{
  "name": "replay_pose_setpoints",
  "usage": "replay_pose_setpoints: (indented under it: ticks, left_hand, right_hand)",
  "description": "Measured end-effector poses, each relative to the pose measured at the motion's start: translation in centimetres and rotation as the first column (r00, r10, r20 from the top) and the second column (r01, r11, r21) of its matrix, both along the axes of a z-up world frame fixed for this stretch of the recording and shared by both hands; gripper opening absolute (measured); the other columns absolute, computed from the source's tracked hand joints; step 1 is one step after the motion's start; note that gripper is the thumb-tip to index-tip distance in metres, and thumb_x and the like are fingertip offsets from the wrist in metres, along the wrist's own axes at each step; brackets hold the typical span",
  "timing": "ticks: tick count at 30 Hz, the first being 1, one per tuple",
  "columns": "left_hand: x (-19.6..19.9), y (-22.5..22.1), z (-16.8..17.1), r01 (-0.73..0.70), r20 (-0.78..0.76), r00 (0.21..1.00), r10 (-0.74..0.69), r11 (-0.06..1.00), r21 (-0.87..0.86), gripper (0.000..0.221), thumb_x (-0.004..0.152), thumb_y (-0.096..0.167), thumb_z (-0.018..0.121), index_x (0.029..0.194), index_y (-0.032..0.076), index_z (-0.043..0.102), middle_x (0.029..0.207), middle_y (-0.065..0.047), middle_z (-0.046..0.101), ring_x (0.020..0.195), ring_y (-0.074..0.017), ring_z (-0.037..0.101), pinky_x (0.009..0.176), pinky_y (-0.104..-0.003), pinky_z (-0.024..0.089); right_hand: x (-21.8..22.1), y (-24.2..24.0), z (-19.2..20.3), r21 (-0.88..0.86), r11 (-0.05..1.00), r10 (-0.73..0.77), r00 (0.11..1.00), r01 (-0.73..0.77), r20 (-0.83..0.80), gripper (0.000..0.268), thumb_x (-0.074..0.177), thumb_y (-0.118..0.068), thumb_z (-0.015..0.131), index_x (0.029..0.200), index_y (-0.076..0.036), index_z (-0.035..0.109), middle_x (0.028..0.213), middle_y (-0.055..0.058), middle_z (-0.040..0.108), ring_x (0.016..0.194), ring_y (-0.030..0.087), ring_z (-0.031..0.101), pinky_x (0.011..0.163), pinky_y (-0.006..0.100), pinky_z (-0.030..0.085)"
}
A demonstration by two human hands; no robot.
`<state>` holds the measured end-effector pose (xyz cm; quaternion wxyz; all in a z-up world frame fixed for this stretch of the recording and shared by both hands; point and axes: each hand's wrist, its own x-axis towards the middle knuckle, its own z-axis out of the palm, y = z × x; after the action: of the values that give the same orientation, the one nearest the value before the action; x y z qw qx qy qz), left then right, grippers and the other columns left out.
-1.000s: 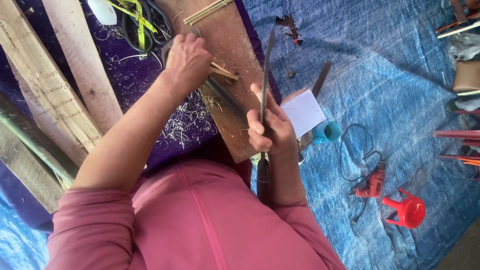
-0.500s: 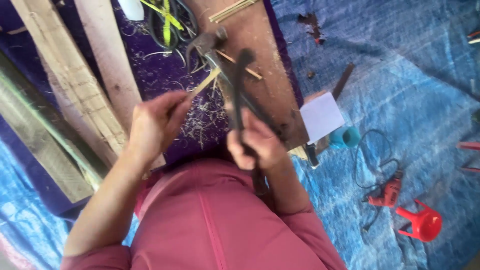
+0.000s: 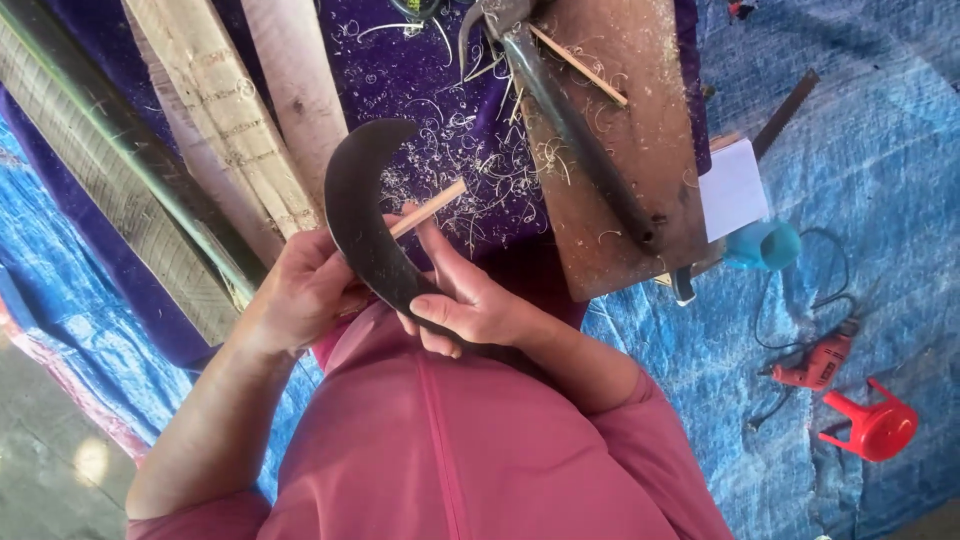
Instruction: Shaving a thin wooden stick using a curved hand blade to smooth or sharpen it.
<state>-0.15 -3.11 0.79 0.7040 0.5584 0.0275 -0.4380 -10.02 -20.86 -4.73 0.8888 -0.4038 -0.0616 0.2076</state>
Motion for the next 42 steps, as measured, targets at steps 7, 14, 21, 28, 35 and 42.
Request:
replay_pose_setpoints:
  ticks: [7, 14, 21, 28, 35, 42]
  left_hand:
    - [-0.4, 2.3, -1.0, 0.181, 0.290, 0.938, -0.187, 0.982, 0.048, 0.025, 0.102, 0.010, 0.051, 0.107, 0.004, 0.075, 0.054, -0.003, 0.057, 0.051, -0.0039, 0.054, 0.043, -0.026, 0.052]
    - [-1.3, 4.9, -4.1, 0.112, 0.354, 0.930, -0.098, 0.994, -0.018, 0.039, 0.101, -0.002, 0.039, 0.134, -0.015, 0.056, 0.052, -0.005, 0.049, 0.043, -0.0090, 0.048, 0.044, -0.023, 0.045]
    - [-1.3, 2.8, -6.3, 0.194, 0.024, 0.980, -0.197, 0.978, 0.077, 0.025, 0.104, 0.012, 0.050, 0.101, -0.001, 0.071, 0.059, -0.008, 0.062, 0.054, -0.0101, 0.060, 0.048, -0.024, 0.051]
    - [-1.9, 2.6, -3.2, 0.080, -0.033, 0.996, -0.083, 0.992, -0.099, 0.023, 0.106, 0.006, 0.050, 0.091, 0.000, 0.066, 0.053, -0.001, 0.049, 0.049, -0.0006, 0.046, 0.043, -0.017, 0.046]
    - [-0.6, 7.4, -1.6, 0.258, 0.121, 0.962, -0.244, 0.959, -0.119, 0.041, 0.104, 0.008, 0.042, 0.139, -0.010, 0.055, 0.058, 0.006, 0.036, 0.044, -0.0057, 0.032, 0.035, -0.020, 0.027]
    - [-0.6, 3.2, -2.3, 0.164, 0.208, 0.964, -0.168, 0.986, 0.038, 0.038, 0.103, 0.004, 0.047, 0.136, -0.012, 0.057, 0.053, -0.004, 0.049, 0.050, -0.0055, 0.046, 0.047, -0.019, 0.040]
  right_hand:
    - [-1.8, -2.3, -3.5, -0.051, 0.998, -0.041, 0.999, 0.040, -0.014, 0.064, 0.106, 0.000, 0.044, 0.163, -0.007, 0.017, 0.084, 0.023, 0.064, 0.051, 0.022, 0.063, 0.038, 0.035, 0.056]
    - [-0.3, -3.3, -1.6, 0.054, 0.997, -0.058, 0.996, 0.062, -0.073, 0.079, 0.106, -0.001, 0.041, 0.165, -0.020, -0.008, 0.097, 0.023, 0.064, 0.055, 0.018, 0.064, 0.041, 0.030, 0.057]
    - [-0.7, -0.4, -2.4, 0.231, 0.972, 0.054, 0.997, -0.040, -0.055, 0.086, 0.104, 0.002, 0.045, 0.164, -0.017, -0.014, 0.085, 0.022, 0.063, 0.047, 0.019, 0.059, 0.037, 0.027, 0.053]
    - [-1.7, -0.6, -1.5, 0.042, 0.999, 0.029, 0.999, -0.027, -0.036, 0.074, 0.106, 0.000, 0.044, 0.166, -0.010, 0.001, 0.085, 0.020, 0.064, 0.050, 0.018, 0.061, 0.040, 0.027, 0.053]
    - [-2.3, -6.9, -1.1, -0.310, 0.910, -0.323, 0.940, 0.276, -0.113, 0.072, 0.111, -0.009, 0.046, 0.166, -0.025, 0.002, 0.079, 0.017, 0.059, 0.051, 0.018, 0.052, 0.044, 0.028, 0.046]
    - [-0.8, -1.0, -2.1, 0.111, 0.991, -0.066, 0.994, 0.075, -0.084, 0.095, 0.103, 0.003, 0.046, 0.162, -0.028, -0.021, 0.087, 0.022, 0.064, 0.051, 0.018, 0.061, 0.038, 0.028, 0.053]
